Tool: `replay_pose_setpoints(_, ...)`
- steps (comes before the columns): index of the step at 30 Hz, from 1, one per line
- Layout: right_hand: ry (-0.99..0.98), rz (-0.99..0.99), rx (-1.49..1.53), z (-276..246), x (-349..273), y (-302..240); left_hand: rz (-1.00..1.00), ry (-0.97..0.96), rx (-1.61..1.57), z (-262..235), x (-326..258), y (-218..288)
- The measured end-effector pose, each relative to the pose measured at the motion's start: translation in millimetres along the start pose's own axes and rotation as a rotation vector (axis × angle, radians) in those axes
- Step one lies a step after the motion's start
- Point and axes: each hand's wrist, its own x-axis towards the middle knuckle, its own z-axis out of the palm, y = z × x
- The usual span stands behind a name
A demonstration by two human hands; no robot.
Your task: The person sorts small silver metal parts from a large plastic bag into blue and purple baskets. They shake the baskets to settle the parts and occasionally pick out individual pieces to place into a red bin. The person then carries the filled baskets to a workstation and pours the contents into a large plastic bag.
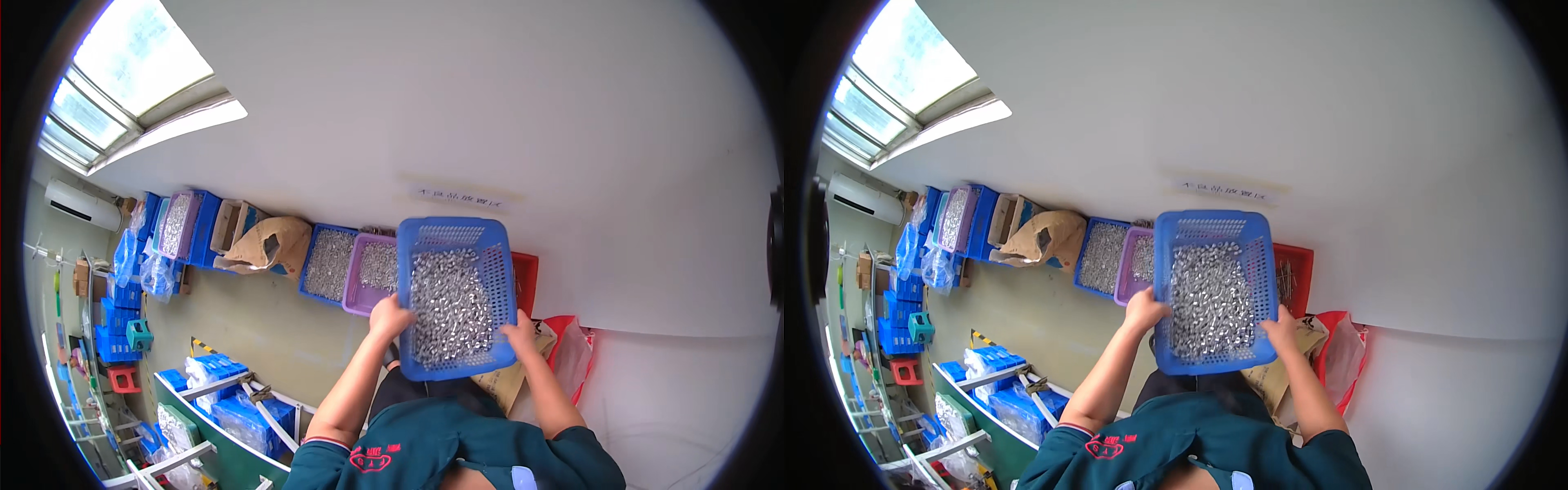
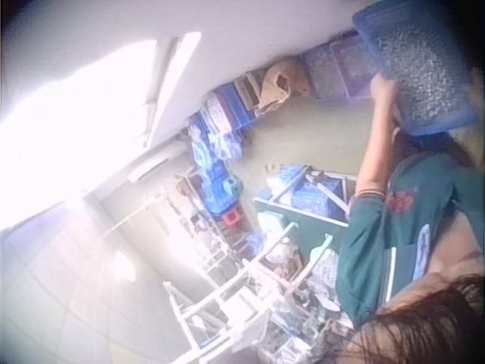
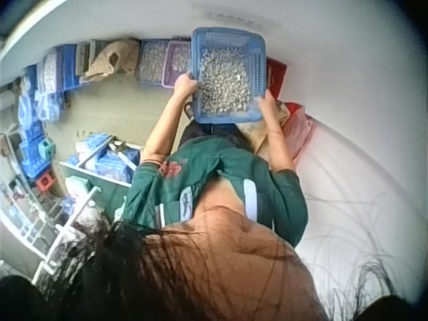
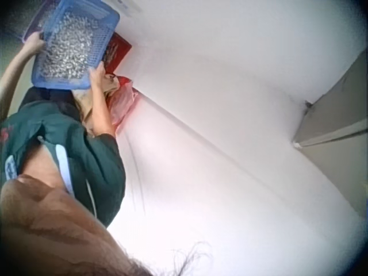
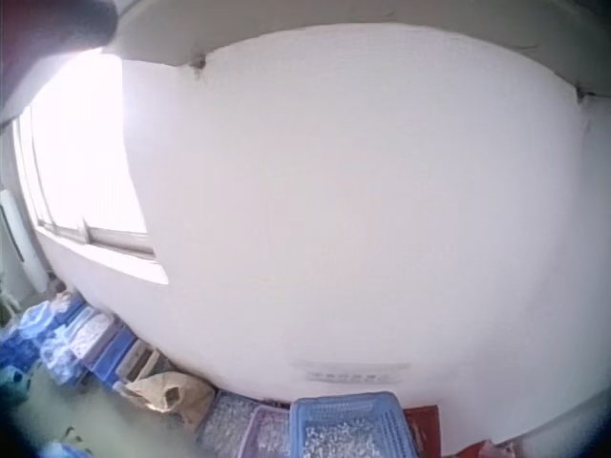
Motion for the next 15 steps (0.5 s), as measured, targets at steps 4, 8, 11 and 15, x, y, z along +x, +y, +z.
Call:
replay_pose_setpoints(4,-0.299,0.262,0.522,-8.6,-2.4,-23.2,0.048,0.056,0.212,-15.5,-10.5,78.3)
replay_pose_setpoints(8,-0.207,0.147,0.372,7.4,-17.8,-26.9,-0.054,-0.095,-0.295,-21.8,12.2,-21.9)
replay_pose_setpoints(11,-0.154,0.078,0.145,7.3,-28.5,-27.9,-0.052,-0.027,-0.531,12.0,-2.5,-54.1)
replay_pose_setpoints(15,-0.085,0.019,0.0,-1.6,-30.5,-36.6,-0.149,-0.144,-0.718,24.2,-10.9,-58.3)
